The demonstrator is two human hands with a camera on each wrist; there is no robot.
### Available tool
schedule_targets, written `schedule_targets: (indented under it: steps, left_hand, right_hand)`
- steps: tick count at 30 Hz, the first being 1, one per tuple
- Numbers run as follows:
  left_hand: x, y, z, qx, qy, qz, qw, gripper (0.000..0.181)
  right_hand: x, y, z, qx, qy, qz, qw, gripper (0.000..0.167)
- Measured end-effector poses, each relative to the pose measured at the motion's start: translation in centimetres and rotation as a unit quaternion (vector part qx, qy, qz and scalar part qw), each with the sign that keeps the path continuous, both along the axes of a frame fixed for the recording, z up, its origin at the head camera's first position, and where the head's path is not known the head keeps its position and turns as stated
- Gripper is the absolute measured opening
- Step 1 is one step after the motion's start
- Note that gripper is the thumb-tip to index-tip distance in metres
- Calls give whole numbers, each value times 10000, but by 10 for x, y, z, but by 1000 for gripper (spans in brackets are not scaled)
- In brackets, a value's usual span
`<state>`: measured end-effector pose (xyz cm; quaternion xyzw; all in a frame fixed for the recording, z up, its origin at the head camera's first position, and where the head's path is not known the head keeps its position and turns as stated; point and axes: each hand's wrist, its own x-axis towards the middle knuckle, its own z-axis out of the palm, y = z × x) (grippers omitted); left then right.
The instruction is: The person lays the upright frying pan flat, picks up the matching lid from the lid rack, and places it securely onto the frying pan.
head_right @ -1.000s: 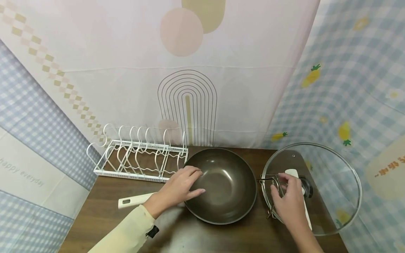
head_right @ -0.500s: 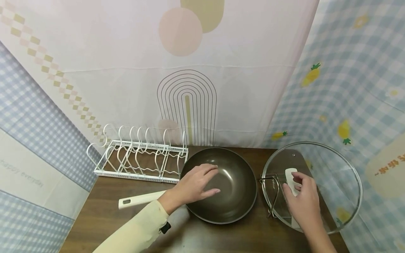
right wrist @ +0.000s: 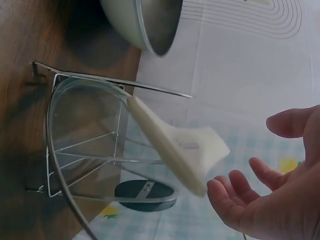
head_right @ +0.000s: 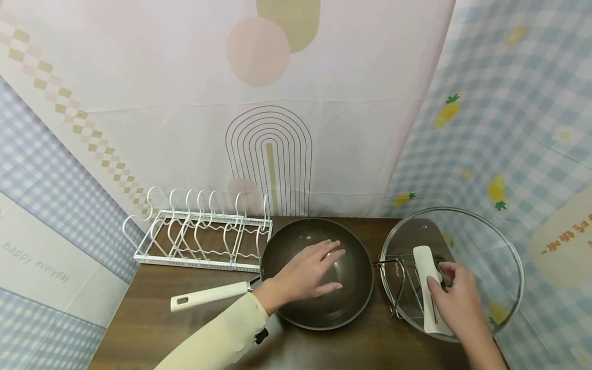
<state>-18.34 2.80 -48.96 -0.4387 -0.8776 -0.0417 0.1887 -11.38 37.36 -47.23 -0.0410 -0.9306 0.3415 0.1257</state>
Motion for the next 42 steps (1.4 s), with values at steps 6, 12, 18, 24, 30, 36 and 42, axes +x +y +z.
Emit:
schedule_targets:
  steps: [6, 12, 18, 24, 30, 36, 42]
  left_hand:
    - [-1, 16, -6, -220, 60, -47, 9997, 79]
    - [0, 35, -10, -535, -68, -68, 9985, 82]
    - [2, 57, -15, -791, -315, -216, 9961, 83]
    - [0, 72, -16, -993, -362, -285, 9940, 83]
    - [-2, 86, -16, -1150, -254, -329, 9925, 83]
    - [-1, 102, -15, -1392, -339, -461, 9886, 83]
    - [0, 116, -16, -1642, -314, -572, 9843, 83]
  right_hand:
    - [4, 9, 0, -69, -451, 28, 9990, 50]
    - [5, 13, 2, -197, -1052, 260, 9939, 56]
    - [6, 17, 0, -131, -1563, 429, 9867, 59]
    - [4, 22, 5, 157, -2175, 645, 9738, 67]
    - [2, 21, 6, 302, -2450, 818, 9656, 70]
    - [5, 23, -1, -622, -2853, 901, 9522, 63]
    - [2, 31, -12, -2718, -3548, 1309, 8849, 69]
